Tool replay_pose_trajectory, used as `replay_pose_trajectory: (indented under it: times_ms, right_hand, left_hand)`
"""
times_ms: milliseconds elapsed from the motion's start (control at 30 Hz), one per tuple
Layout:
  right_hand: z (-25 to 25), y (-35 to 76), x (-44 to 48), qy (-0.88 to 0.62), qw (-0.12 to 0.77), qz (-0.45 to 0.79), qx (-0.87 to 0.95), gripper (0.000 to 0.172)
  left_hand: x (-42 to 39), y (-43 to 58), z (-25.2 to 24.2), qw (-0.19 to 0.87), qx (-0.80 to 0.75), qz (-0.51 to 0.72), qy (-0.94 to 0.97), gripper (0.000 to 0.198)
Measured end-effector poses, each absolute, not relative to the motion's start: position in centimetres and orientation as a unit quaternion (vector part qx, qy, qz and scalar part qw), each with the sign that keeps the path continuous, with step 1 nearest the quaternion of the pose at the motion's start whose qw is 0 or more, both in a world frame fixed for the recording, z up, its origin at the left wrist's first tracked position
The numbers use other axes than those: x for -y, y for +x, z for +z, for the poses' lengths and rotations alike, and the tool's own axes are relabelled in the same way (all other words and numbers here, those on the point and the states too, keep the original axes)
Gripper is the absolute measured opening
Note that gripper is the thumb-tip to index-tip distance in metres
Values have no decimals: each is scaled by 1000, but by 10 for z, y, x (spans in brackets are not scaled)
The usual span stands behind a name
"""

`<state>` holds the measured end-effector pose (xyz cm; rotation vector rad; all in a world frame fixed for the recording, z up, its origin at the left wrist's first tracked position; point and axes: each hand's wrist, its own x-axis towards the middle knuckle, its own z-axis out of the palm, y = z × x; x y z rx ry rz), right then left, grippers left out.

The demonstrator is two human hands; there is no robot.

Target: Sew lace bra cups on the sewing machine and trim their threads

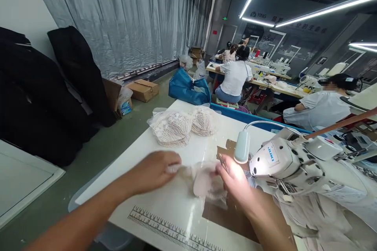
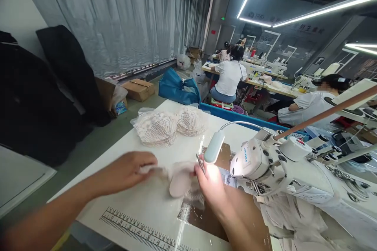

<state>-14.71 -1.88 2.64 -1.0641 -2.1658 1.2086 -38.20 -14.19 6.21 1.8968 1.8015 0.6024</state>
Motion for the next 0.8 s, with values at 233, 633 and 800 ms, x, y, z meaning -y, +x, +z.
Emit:
replay_pose_trajectory:
  times_ms: [233, 633, 800]
  right_hand:
    - [41, -242, -47, -279, 489, 303, 769, 42]
    - [-8, -217, -81, -286, 298, 205, 887, 44]
    - [0, -149, -29, -247, 169, 175, 938, 41]
  left_hand:
    - [81, -452, 122, -288, -643, 338, 624, 11]
    - [25, -474, 17, 21, -697, 203, 687, 92]
    - [39, -462, 43, -49, -700, 251, 667, 69]
